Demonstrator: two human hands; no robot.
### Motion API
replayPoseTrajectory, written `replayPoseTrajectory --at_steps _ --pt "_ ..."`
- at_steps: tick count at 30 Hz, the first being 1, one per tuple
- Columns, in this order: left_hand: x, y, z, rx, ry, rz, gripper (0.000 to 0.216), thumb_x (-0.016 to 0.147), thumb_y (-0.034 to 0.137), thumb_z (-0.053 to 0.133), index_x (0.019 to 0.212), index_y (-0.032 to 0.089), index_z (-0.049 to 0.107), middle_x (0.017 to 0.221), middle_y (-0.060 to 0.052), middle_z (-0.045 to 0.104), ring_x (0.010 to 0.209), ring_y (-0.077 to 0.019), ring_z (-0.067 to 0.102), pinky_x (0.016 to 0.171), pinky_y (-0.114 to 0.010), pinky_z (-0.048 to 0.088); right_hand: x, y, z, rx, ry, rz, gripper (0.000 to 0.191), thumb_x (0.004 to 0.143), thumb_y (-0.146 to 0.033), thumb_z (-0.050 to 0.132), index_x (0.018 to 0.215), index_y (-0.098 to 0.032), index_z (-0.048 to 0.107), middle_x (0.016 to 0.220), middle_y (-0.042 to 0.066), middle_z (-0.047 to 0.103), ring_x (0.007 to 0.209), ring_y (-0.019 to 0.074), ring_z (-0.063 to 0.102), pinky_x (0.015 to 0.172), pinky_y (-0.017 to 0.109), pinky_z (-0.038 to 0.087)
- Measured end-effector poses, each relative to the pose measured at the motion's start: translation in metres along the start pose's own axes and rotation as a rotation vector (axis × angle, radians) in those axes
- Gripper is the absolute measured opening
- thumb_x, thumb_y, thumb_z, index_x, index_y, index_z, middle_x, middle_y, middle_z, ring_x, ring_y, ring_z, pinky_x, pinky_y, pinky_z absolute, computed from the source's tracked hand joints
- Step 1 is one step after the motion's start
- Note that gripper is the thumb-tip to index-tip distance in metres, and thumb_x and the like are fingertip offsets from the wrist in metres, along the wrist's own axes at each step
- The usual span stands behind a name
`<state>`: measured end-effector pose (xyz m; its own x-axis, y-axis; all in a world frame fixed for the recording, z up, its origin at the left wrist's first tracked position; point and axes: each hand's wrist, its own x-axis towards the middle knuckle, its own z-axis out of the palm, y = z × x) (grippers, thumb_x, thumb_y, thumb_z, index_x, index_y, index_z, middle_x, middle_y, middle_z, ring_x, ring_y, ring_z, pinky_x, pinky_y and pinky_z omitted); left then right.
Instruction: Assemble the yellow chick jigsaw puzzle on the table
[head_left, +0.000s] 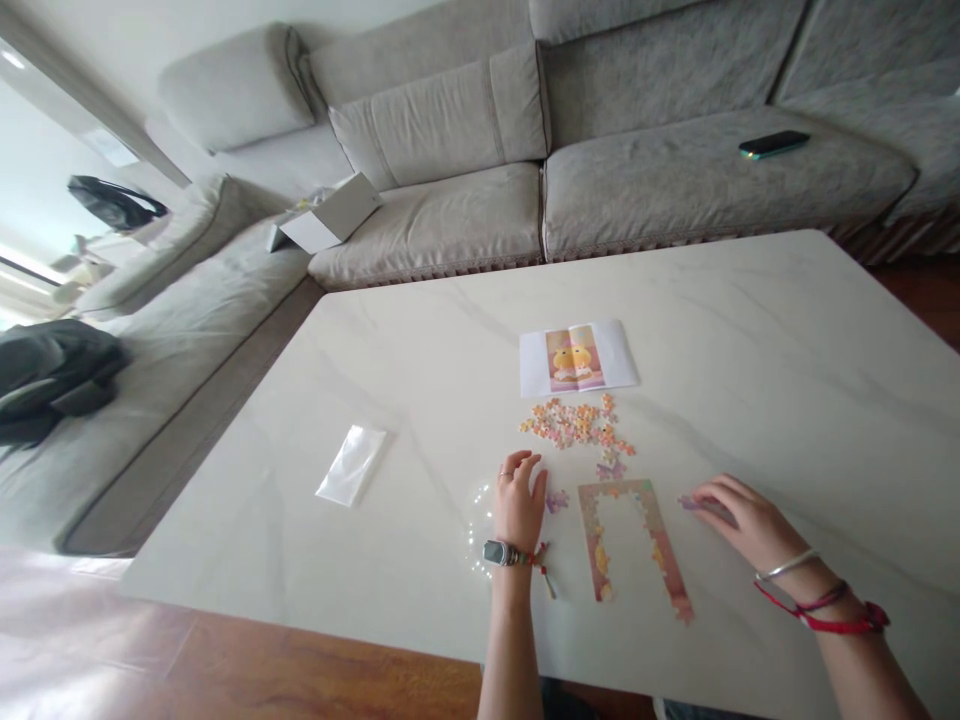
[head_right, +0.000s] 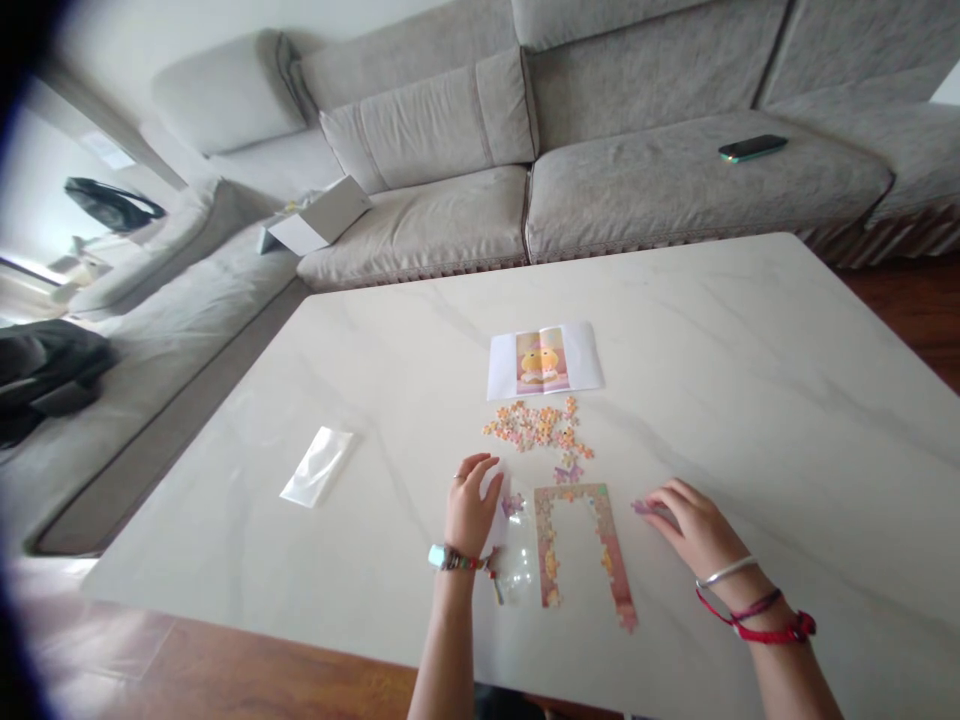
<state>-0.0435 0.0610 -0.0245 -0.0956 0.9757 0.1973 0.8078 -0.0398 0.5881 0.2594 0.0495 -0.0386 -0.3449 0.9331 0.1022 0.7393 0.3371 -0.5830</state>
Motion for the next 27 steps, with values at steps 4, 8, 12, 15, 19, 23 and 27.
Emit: replayPoseTrajectory --at_steps 4,8,12,15,19,23,27 --pt "-0.005 -0.001 -0.010 0.017 -0.147 0.053 0.023 0.074 0.024 0.051 0.096 0.021 0.055 0.095 -0.004 0.053 0.089 -0.0171 0.050 0.080 -0.035 0.044 0.008 -0.001 0.001 -0.041 0.097 0.027 0.010 0.076 -0.027 0.047 0.080 -0.019 0.052 0.079 0.005 0.056 0.073 0.0148 0.055 0.067 0.028 0.046" --pt "-0.005 -0.007 -0.016 0.011 -0.237 0.091 0.029 0.066 0.028 0.061 0.094 0.024 0.056 0.095 -0.003 0.051 0.089 -0.0172 0.048 0.080 -0.034 0.044 0.020 -0.002 0.002 -0.058 0.108 0.068 0.010 0.076 -0.027 0.046 0.079 -0.019 0.052 0.077 0.004 0.056 0.069 0.0143 0.056 0.063 0.027 0.047" --pt "-0.004 -0.011 -0.016 0.020 -0.246 0.061 0.028 0.065 0.025 0.062 0.092 0.024 0.057 0.094 -0.002 0.050 0.090 -0.0173 0.047 0.081 -0.035 0.043 0.050 -0.019 -0.006 -0.117 0.053 0.049 0.010 0.072 -0.026 0.052 0.079 -0.020 0.055 0.075 0.003 0.055 0.065 0.0141 0.054 0.059 0.027 0.045" --pt "-0.004 -0.012 -0.015 0.022 -0.243 0.041 0.022 0.067 0.024 0.060 0.089 0.023 0.057 0.092 -0.002 0.050 0.088 -0.0171 0.047 0.080 -0.034 0.043 0.092 -0.049 -0.003 -0.117 0.057 -0.004 0.013 0.073 -0.023 0.051 0.084 -0.020 0.056 0.078 0.003 0.055 0.064 0.0126 0.053 0.061 0.025 0.044" --pt "-0.005 -0.012 -0.016 0.029 -0.221 0.051 0.018 0.069 0.022 0.058 0.087 0.022 0.057 0.089 -0.003 0.051 0.086 -0.0163 0.047 0.078 -0.033 0.043 0.142 -0.086 0.027 -0.152 -0.058 -0.089 0.017 0.070 -0.021 0.054 0.087 -0.019 0.057 0.084 0.004 0.053 0.072 0.0136 0.052 0.067 0.025 0.042" --pt "-0.007 -0.012 -0.018 0.044 -0.185 0.064 0.016 0.072 0.022 0.054 0.088 0.022 0.056 0.091 -0.003 0.051 0.086 -0.0161 0.047 0.078 -0.033 0.043 0.157 -0.096 0.054 -0.280 -0.122 -0.021 0.009 0.071 -0.025 0.054 0.074 -0.018 0.058 0.079 0.004 0.052 0.069 0.0133 0.050 0.064 0.025 0.039" --pt "-0.009 -0.012 -0.021 0.051 -0.162 0.061 0.016 0.075 0.025 0.051 0.090 0.021 0.055 0.092 -0.004 0.051 0.086 -0.0163 0.047 0.078 -0.033 0.043 0.151 -0.094 0.055 -0.288 -0.085 -0.068 0.013 0.076 -0.025 0.048 0.072 -0.018 0.057 0.078 0.005 0.054 0.070 0.0141 0.050 0.066 0.026 0.039"
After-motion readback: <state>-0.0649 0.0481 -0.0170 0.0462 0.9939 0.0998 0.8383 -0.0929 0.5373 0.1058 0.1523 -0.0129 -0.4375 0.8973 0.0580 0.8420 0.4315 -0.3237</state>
